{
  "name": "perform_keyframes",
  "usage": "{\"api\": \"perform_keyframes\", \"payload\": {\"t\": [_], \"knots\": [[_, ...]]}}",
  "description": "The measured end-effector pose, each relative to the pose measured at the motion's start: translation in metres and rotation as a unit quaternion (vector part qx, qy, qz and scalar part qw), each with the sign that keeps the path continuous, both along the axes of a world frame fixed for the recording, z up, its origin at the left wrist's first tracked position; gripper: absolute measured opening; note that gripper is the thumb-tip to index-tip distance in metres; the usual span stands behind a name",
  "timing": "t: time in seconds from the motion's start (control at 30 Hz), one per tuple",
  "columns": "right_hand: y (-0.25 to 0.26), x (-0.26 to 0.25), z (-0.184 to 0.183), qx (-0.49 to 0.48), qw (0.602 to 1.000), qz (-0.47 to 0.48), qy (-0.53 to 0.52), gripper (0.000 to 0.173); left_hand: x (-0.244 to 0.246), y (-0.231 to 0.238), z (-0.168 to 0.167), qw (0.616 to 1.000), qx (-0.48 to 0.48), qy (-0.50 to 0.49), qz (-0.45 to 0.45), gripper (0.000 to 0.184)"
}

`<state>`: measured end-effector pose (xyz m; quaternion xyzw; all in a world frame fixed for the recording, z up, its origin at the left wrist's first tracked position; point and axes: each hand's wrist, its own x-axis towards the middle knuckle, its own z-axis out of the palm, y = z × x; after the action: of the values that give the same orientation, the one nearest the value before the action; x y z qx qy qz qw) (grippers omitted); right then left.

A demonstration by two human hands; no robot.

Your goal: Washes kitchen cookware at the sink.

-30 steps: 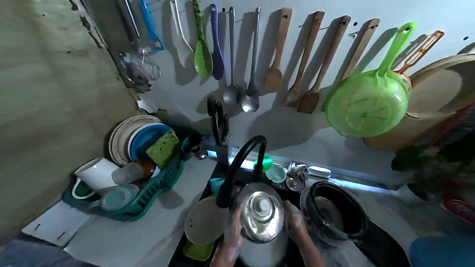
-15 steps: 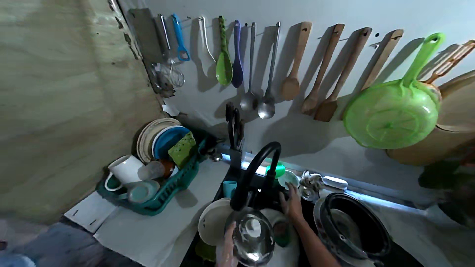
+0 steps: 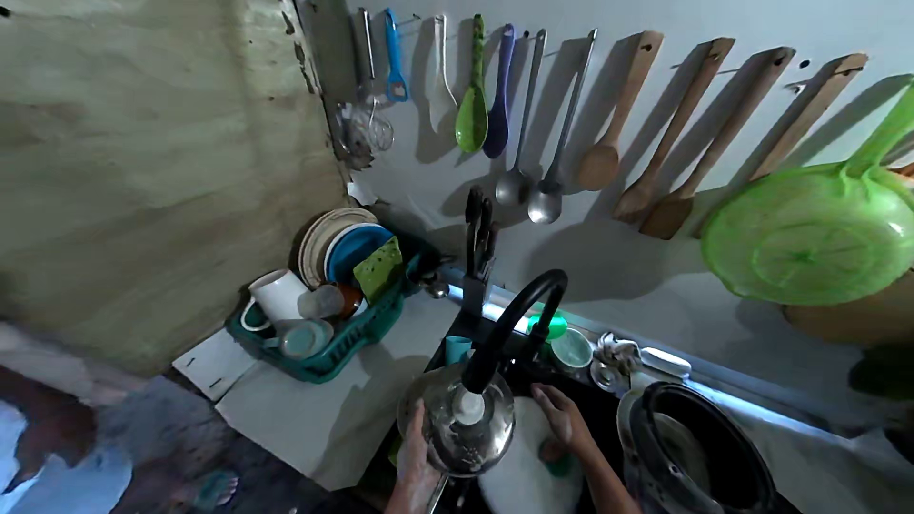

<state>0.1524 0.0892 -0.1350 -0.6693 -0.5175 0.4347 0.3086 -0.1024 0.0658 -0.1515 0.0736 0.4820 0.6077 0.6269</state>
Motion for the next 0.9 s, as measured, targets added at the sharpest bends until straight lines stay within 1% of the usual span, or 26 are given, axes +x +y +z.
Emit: {"api": "perform_keyframes", "payload": {"t": [0.07,0.13,0.2,0.3,0.37,0.47,0.57,0.63,0.73,0.9], "knots": [[-0.005,-0.003,0.003,-0.038,0.998,0.027,0.048,0.044,-0.002,0.005,-0.007,1.0,0.003,0.029,0.013,0.055],[-0.007,-0.008,0.0,-0.062,0.994,0.05,0.072,0.045,-0.002,0.009,-0.01,0.998,-0.003,0.059,0.035,0.056],[-0.007,-0.014,-0.003,-0.089,0.991,0.057,0.087,0.049,-0.002,0.012,-0.01,0.994,-0.001,0.094,0.054,0.055],[-0.006,-0.024,-0.007,-0.101,0.986,0.062,0.119,0.054,-0.005,0.012,-0.003,0.989,0.002,0.135,0.065,0.055],[-0.006,-0.03,-0.01,-0.105,0.982,0.063,0.145,0.056,-0.006,0.012,-0.002,0.989,-0.002,0.133,0.062,0.058],[-0.007,-0.039,-0.002,-0.104,0.971,0.044,0.21,0.055,-0.004,0.01,0.0,0.99,-0.041,0.123,0.058,0.061],[-0.006,-0.039,0.001,-0.086,0.962,0.011,0.26,0.05,0.005,0.006,-0.001,0.991,-0.08,0.081,0.063,0.058],[-0.005,-0.033,0.005,-0.087,0.956,0.006,0.279,0.049,0.011,0.005,-0.006,0.992,-0.095,0.049,0.067,0.054],[-0.005,-0.024,0.02,-0.089,0.96,0.014,0.265,0.048,0.021,0.004,-0.017,0.992,-0.103,0.035,0.06,0.048],[-0.005,-0.004,0.032,-0.079,0.968,0.021,0.238,0.048,0.039,0.006,-0.013,0.993,-0.098,0.069,0.022,0.046]]}}
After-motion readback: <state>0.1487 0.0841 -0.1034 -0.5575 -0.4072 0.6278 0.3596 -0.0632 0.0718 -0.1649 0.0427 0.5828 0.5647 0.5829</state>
